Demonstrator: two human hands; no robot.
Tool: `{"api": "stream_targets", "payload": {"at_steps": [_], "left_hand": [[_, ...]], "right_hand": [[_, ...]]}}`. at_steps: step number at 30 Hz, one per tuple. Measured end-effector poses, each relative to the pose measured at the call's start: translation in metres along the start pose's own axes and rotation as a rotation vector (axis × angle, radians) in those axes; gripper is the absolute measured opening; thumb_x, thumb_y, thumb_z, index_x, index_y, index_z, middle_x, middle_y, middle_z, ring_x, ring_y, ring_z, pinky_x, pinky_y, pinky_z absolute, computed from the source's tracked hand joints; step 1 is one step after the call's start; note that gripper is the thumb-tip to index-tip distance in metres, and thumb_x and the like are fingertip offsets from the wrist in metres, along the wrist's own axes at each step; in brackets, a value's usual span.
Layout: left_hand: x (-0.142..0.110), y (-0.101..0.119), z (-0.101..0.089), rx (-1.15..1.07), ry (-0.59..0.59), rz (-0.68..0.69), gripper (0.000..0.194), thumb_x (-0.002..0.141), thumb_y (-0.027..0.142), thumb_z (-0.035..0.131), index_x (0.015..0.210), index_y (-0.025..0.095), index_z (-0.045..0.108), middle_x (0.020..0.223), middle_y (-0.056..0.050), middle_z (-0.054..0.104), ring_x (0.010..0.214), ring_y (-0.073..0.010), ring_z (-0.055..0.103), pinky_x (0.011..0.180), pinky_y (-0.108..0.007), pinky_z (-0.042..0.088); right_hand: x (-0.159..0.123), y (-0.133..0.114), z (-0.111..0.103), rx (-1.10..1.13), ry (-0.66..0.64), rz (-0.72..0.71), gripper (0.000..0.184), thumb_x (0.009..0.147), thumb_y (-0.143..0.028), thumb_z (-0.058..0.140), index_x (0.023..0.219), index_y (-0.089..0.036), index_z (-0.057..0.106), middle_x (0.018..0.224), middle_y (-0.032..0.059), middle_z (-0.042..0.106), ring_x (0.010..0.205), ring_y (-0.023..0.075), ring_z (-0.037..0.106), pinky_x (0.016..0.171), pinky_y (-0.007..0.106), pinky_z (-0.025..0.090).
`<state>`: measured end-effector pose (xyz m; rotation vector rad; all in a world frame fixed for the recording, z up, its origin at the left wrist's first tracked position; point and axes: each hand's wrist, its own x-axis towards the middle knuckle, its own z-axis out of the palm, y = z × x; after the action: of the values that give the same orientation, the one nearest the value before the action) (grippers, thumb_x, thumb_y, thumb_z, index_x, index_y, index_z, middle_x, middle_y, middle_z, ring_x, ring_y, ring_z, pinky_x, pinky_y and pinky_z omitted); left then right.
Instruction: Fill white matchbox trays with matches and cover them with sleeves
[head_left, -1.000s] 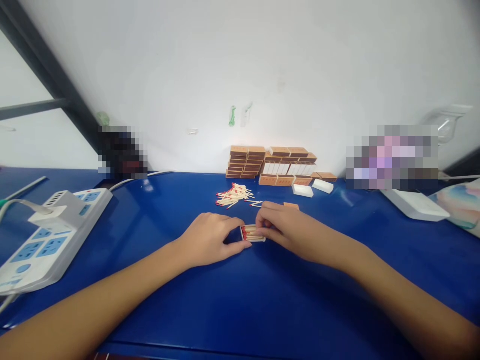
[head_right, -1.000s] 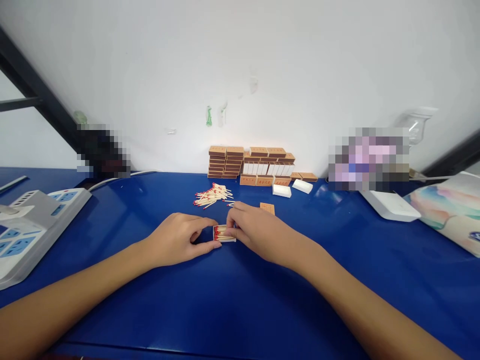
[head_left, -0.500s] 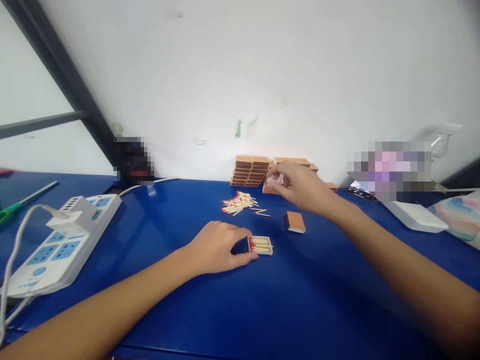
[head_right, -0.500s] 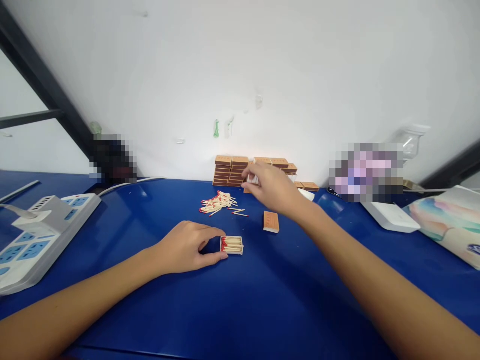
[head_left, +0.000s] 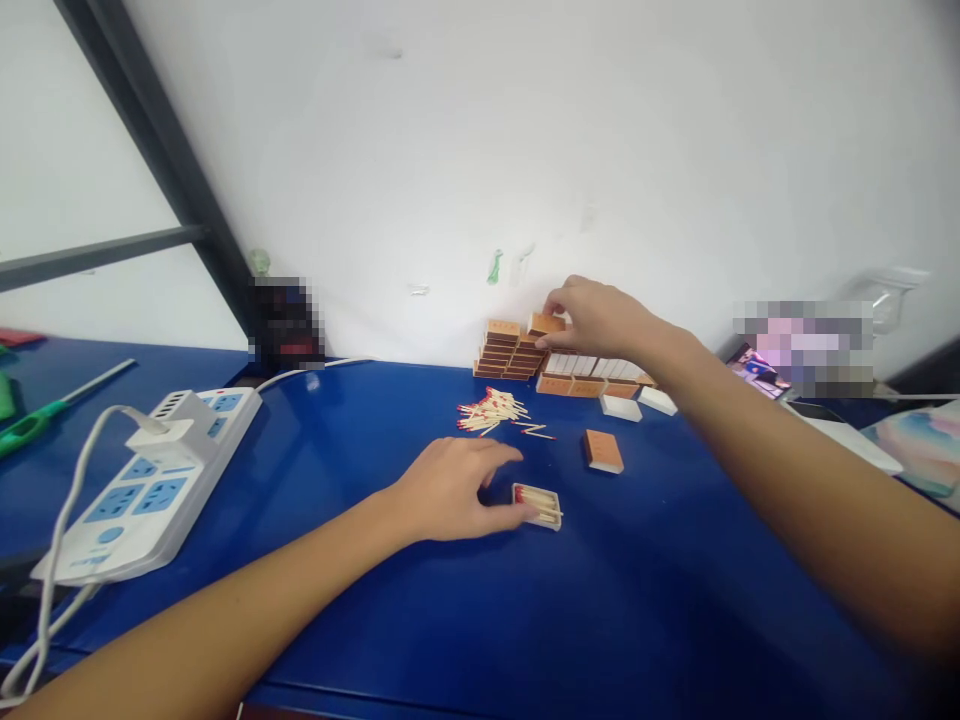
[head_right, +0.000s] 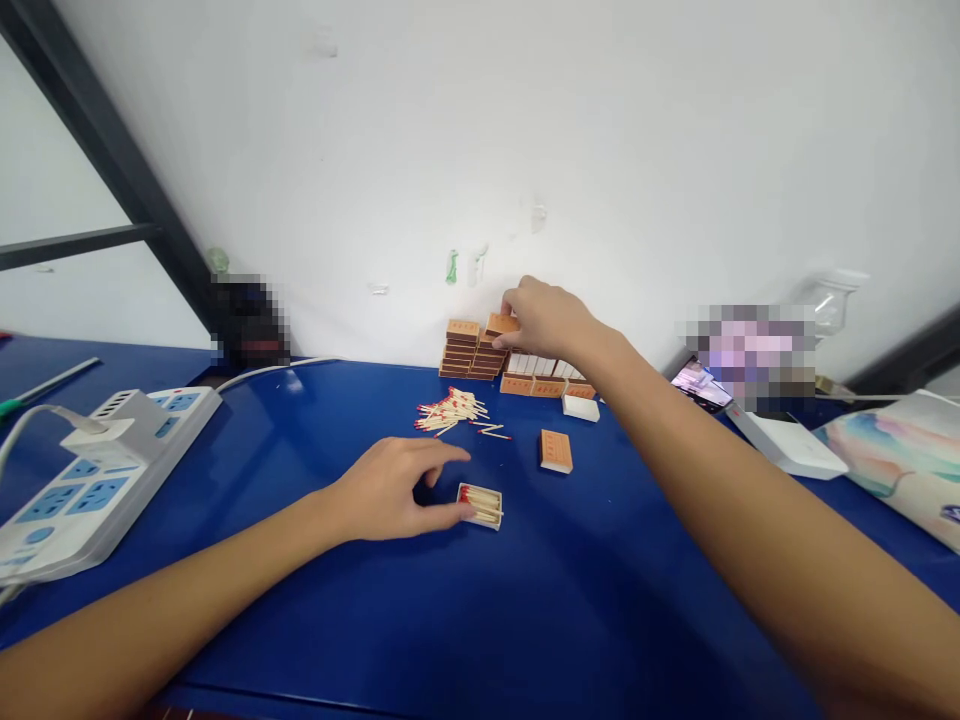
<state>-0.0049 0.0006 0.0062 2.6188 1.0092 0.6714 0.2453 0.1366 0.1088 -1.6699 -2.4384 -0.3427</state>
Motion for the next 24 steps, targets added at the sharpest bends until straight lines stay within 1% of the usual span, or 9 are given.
{"api": "stream_targets", "payload": {"at_steps": [2,5,9,11,14,16,18,21,24], "left_hand": [[0.002,-0.002,-0.001,0.001,0.178,-0.053,0.048,0.094,0.052,0.067,0.132,0.022,0.066,0.094,-0.001,0.071,0.073,-0.0142,0.064,0.068,-0.028,0.049],[0.005,-0.006,-0.003,0.005,0.369,-0.084,0.054,0.095,0.049,0.068,0.14,0.022,0.059,0.103,-0.002,0.07,0.077,-0.0137,0.063,0.076,-0.03,0.053],[0.006,-0.007,0.0,0.006,0.288,-0.007,0.049,0.093,0.049,0.072,0.134,0.023,0.065,0.102,-0.003,0.071,0.083,-0.016,0.064,0.079,-0.031,0.054],[0.006,-0.006,0.003,-0.011,0.249,0.011,0.039,0.093,0.045,0.072,0.125,0.022,0.07,0.095,-0.002,0.071,0.08,-0.0159,0.063,0.077,-0.03,0.053],[0.005,-0.006,0.006,-0.046,0.27,-0.018,0.036,0.09,0.04,0.075,0.12,0.021,0.072,0.091,-0.002,0.071,0.074,-0.0146,0.062,0.071,-0.028,0.052],[0.006,-0.008,0.006,-0.048,0.296,-0.035,0.035,0.088,0.038,0.077,0.118,0.02,0.073,0.091,-0.002,0.072,0.074,-0.0145,0.062,0.069,-0.028,0.051],[0.007,-0.01,0.006,-0.047,0.333,-0.05,0.036,0.088,0.039,0.077,0.119,0.021,0.073,0.088,-0.001,0.07,0.073,-0.0146,0.062,0.067,-0.027,0.05],[0.009,-0.013,0.006,-0.08,0.365,-0.064,0.039,0.088,0.039,0.078,0.122,0.022,0.073,0.086,-0.001,0.07,0.071,-0.0139,0.062,0.066,-0.027,0.05],[0.01,-0.011,0.006,-0.125,0.346,-0.038,0.033,0.087,0.038,0.079,0.116,0.021,0.076,0.095,-0.003,0.075,0.078,-0.015,0.066,0.071,-0.028,0.052]], "right_hand": [[-0.03,-0.008,-0.008,0.036,0.065,-0.049,0.043,0.085,-0.05,0.078,0.115,-0.02,0.069,0.117,0.0139,0.065,0.085,0.0264,0.063,0.07,0.037,0.044],[-0.084,-0.036,-0.007,0.155,0.028,-0.184,0.034,0.089,-0.04,0.075,0.117,-0.023,0.066,0.11,0.0098,0.065,0.087,0.0263,0.064,0.072,0.037,0.046],[-0.135,-0.071,0.016,0.396,-0.001,-0.269,0.032,0.097,-0.027,0.066,0.129,-0.024,0.061,0.116,0.0103,0.063,0.094,0.0248,0.065,0.079,0.037,0.051],[-0.144,-0.078,0.027,0.52,0.01,-0.265,0.031,0.099,-0.024,0.062,0.13,-0.026,0.061,0.12,0.0102,0.061,0.099,0.0244,0.065,0.082,0.038,0.053],[-0.146,-0.076,0.039,0.702,0.008,-0.256,0.033,0.1,-0.023,0.059,0.133,-0.028,0.061,0.124,0.0093,0.061,0.1,0.0225,0.064,0.084,0.038,0.054],[-0.144,-0.071,0.045,0.838,0.033,-0.178,0.039,0.098,-0.028,0.064,0.137,-0.028,0.06,0.124,0.0095,0.063,0.096,0.0216,0.064,0.08,0.038,0.056],[-0.144,-0.068,0.049,1.001,0.04,-0.014,0.043,0.093,-0.036,0.071,0.133,-0.025,0.061,0.12,0.0099,0.066,0.093,0.0218,0.065,0.077,0.037,0.056],[-0.146,-0.07,0.049,1.201,-0.058,0.203,0.037,0.089,-0.047,0.074,0.114,-0.021,0.069,0.109,0.0089,0.071,0.094,0.0221,0.066,0.077,0.036,0.054],[-0.149,-0.078,0.044,1.299,-0.147,0.269,0.034,0.089,-0.052,0.071,0.102,-0.02,0.072,0.099,0.0059,0.072,0.086,0.0192,0.062,0.072,0.033,0.049]]}}
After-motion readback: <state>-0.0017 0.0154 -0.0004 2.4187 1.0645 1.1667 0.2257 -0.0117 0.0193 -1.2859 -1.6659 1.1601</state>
